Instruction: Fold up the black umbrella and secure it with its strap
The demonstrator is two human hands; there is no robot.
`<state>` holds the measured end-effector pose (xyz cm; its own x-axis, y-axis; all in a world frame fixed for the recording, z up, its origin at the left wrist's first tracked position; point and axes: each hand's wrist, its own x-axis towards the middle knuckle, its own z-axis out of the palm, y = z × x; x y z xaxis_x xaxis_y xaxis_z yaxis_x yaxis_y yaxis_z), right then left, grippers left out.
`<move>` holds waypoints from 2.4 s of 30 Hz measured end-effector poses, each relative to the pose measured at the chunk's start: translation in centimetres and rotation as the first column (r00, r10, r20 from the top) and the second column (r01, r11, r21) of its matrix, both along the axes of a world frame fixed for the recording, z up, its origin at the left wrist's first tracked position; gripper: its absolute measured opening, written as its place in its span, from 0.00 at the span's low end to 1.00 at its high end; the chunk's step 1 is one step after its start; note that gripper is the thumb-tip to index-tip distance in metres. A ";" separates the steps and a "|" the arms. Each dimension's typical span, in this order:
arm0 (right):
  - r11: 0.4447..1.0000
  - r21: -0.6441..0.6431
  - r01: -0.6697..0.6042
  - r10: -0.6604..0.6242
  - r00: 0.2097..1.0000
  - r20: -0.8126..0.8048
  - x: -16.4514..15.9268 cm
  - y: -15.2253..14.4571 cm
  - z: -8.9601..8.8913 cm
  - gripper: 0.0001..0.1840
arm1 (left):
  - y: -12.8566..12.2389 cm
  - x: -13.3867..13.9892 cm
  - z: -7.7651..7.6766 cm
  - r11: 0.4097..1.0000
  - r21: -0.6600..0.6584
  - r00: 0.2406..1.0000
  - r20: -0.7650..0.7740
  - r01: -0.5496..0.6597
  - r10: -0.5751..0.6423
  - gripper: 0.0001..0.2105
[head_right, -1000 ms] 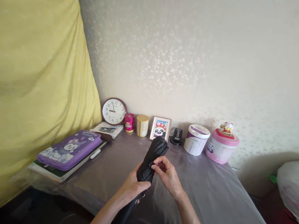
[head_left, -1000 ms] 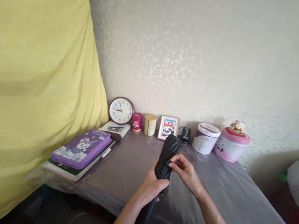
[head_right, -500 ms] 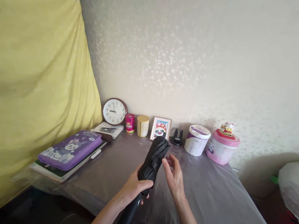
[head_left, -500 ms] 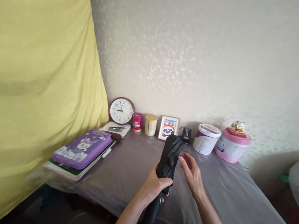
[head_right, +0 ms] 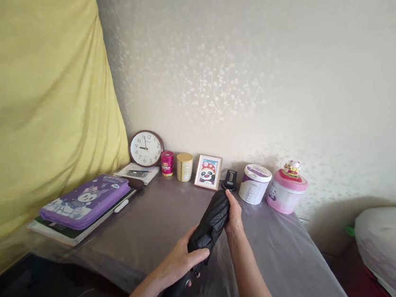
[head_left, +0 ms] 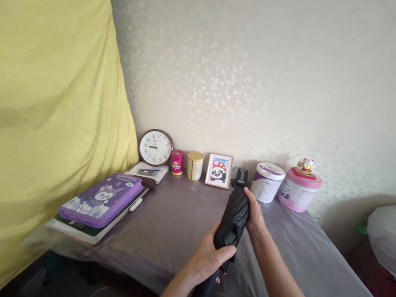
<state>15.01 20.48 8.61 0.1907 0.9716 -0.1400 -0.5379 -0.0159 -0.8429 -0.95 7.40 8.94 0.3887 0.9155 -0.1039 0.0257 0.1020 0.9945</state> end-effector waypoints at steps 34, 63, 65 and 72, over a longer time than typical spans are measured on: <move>0.996 -0.092 -0.005 -0.006 0.992 -0.124 -0.7 -3.1 -0.4 0.23 | 1.5 -0.5 -1.5 0.970 0.008 0.970 0.030 -0.243 0.243 0.32; 0.933 0.014 -0.359 0.356 0.929 0.102 1.6 -7.0 -3.5 0.23 | 1.0 0.5 -2.9 0.876 0.468 0.807 -0.469 -0.117 0.359 0.32; 0.946 0.050 -0.320 0.305 0.932 0.198 1.9 -7.5 -4.1 0.24 | 1.1 0.6 -3.5 0.840 0.537 0.711 -0.558 -0.085 0.429 0.33; 0.994 0.110 -0.022 -0.028 0.902 0.430 2.6 -8.9 -5.4 0.21 | 0.9 0.7 -4.5 0.778 0.625 0.411 -0.726 0.059 0.552 0.35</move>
